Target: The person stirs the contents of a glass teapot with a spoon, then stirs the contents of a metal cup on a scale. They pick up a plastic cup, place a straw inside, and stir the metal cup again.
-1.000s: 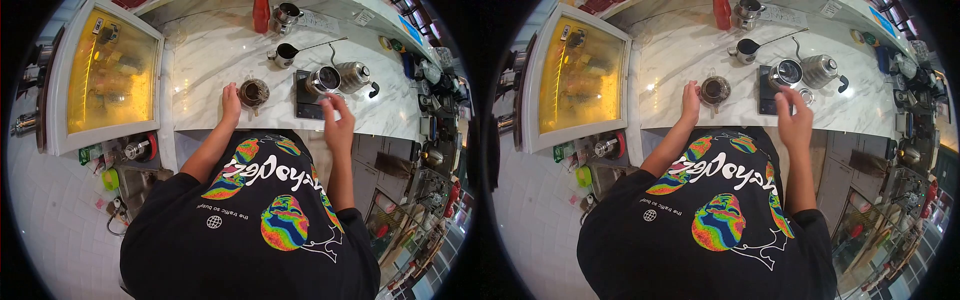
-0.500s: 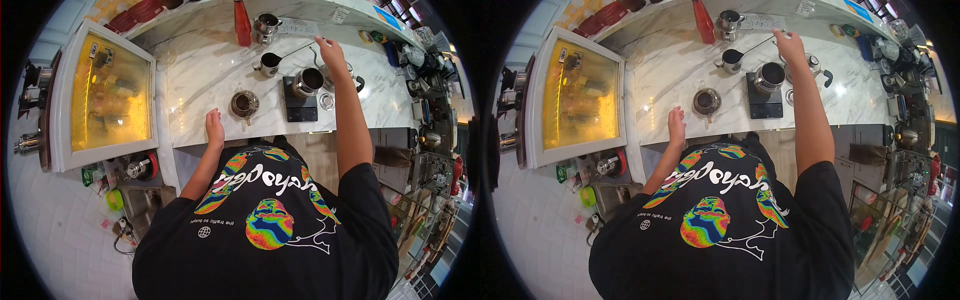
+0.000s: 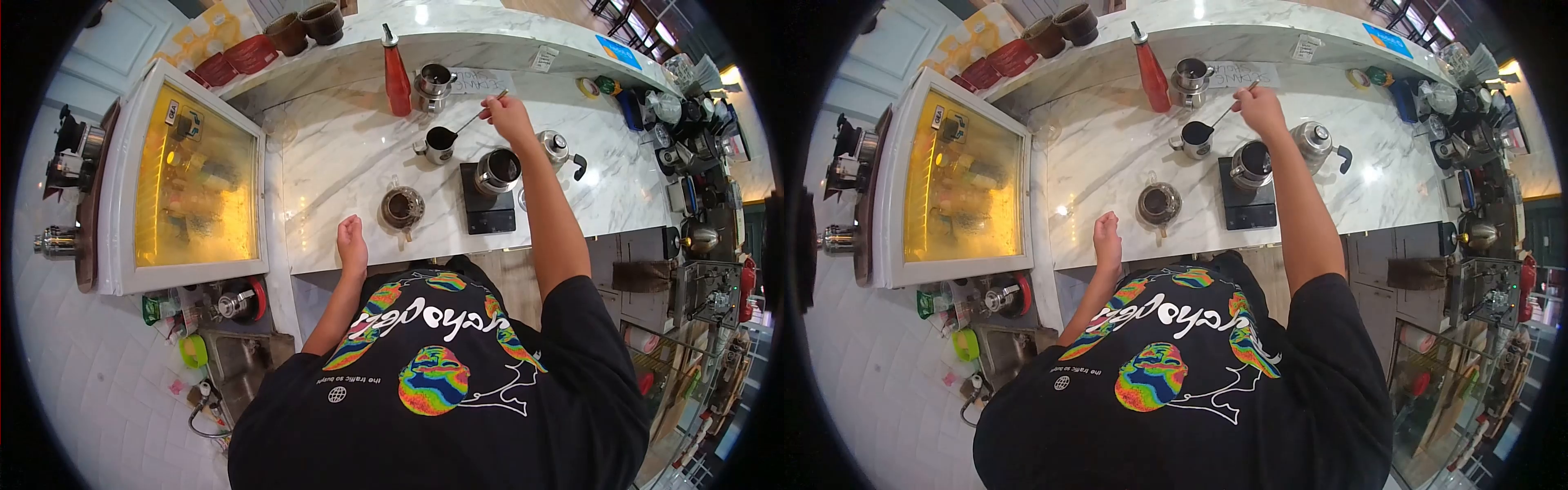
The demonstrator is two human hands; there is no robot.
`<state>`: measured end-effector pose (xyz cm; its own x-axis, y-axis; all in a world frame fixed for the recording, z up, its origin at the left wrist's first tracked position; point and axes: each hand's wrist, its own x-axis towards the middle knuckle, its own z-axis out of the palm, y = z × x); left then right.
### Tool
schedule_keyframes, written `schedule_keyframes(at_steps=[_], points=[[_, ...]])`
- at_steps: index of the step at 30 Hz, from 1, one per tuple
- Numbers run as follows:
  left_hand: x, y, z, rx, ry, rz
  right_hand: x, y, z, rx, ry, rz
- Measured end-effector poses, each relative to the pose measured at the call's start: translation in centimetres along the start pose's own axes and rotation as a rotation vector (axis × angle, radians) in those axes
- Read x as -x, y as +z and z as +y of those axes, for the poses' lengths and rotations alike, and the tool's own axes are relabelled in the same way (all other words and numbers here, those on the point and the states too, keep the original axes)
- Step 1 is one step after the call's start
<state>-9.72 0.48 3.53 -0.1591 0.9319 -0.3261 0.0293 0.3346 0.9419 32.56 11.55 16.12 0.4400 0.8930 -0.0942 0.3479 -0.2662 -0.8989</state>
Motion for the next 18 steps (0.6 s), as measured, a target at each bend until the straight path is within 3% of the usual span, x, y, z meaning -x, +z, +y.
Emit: schedule_keyframes(at_steps=[3,7,13,18], points=[[-0.2,0.1,0.3,0.015,0.017,0.003,3.6,0.9,-3.5,0.16,-0.222,-0.007],[-0.3,0.4,1.8,0.022,0.044,0.011,7.1,0.3,-6.2,0.371,-0.321,-0.016],[-0.4,1.3,3.1,-0.031,0.047,-0.034,10.8,-2.0,-6.9,0.249,-0.419,0.099],[-1.1,2.4,4.3,-0.004,0.08,-0.068,13.8,-4.1,-5.8,-0.058,-0.247,0.21]])
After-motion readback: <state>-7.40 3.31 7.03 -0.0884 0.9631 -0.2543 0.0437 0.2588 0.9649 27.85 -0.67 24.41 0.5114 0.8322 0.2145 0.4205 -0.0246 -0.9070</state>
